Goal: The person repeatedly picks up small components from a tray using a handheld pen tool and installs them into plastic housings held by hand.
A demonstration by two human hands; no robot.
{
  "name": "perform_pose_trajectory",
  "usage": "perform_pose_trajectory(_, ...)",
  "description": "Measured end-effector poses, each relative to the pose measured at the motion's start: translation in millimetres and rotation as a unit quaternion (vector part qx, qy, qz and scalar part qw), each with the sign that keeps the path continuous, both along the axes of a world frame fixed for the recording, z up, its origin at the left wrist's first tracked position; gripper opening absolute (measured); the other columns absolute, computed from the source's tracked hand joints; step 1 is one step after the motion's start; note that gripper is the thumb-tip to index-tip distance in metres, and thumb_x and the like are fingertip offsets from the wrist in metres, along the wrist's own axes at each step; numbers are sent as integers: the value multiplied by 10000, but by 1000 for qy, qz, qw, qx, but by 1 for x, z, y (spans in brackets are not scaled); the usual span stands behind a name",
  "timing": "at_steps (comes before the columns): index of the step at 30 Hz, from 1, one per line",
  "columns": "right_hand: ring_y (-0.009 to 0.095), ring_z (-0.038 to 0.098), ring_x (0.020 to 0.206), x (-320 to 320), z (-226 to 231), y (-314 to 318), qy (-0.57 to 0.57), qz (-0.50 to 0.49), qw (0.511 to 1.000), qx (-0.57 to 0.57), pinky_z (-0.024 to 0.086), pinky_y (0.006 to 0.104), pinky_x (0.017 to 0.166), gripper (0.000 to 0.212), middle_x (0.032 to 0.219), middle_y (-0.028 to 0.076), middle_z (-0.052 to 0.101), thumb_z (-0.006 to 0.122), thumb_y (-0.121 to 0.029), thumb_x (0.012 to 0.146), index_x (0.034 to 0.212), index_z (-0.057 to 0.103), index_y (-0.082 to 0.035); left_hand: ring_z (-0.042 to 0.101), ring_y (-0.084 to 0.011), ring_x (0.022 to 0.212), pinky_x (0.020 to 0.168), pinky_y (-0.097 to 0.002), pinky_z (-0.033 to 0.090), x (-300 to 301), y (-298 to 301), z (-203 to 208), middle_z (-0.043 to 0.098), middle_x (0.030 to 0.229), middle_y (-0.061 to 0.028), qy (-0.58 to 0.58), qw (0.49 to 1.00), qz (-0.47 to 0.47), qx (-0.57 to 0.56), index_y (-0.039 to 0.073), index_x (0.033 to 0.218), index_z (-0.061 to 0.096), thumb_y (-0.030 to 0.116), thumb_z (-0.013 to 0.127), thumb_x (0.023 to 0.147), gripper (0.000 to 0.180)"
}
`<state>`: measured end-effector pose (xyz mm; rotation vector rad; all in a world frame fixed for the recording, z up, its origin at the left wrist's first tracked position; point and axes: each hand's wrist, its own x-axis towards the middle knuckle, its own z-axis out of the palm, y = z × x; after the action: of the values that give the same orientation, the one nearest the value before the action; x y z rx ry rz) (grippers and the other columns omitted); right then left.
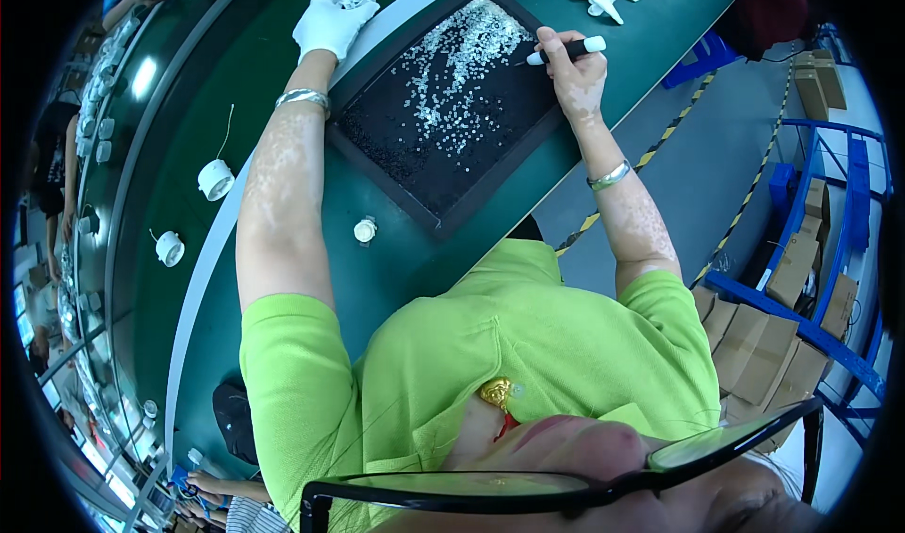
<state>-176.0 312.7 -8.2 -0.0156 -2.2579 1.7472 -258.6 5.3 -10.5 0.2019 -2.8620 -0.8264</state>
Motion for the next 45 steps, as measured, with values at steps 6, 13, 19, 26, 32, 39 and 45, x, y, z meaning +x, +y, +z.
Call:
perform_pose_trajectory(6,54,491,504,-3,-10,6,0,37,999,23,400,215,487,356,543,-1,554,731,-365,791,772,677,-14,616,-192,956,867,-293,477,83,-3,30,637,1063,-129,148,969,100,173,-28,1149,539,296,824,662,651)
perform_pose_trajectory(13,32,492,570,-8,-12,8,-7,79,996,52,401,189,522,269,669,-2,626,697,-269,842,860,678,-2,617,-182,941,854,-300,481,208,6,39,633,1058,-124,116,974,146,126,-2,1153,559,238,820,667,601)
perform_pose_trajectory(19,76,535,534,-9,-11,-2,121,48,979,160,434,232,517,347,583,8,598,723,-355,800,751,674,-15,609,-207,963,873,-324,474,272,10,16,616,1063,-131,95,969,196,119,-8,1153,545,162,819,662,587)
perform_pose_trajectory(26,47,474,530,-8,-10,5,-28,93,995,31,388,222,495,341,577,-8,587,716,-348,813,714,671,-25,597,-250,963,867,-353,464,292,3,-16,606,1055,-142,121,975,163,95,-12,1156,540,140,817,633,611)
perform_pose_trajectory(32,32,453,504,-7,-10,2,-28,103,993,42,357,202,465,335,563,-24,557,730,-355,796,724,673,-32,594,-296,976,877,-380,457,289,6,-17,605,1071,-171,135,978,155,27,-17,1200,528,187,832,617,689)
perform_pose_trajectory(39,32,461,498,-10,-11,1,-38,128,990,34,357,195,460,305,555,-33,541,732,-340,794,764,684,-40,593,-302,979,880,-385,453,286,4,-16,606,1072,-175,132,981,139,-4,-27,1186,537,176,820,627,659)
perform_pose_trajectory(45,35,470,522,-7,-4,-4,-34,157,982,100,366,183,473,217,640,-11,597,698,-246,837,830,682,-30,594,-302,974,872,-385,454,284,3,-17,608,1064,-173,136,981,135,2,-25,1176,544,164,811,635,632)
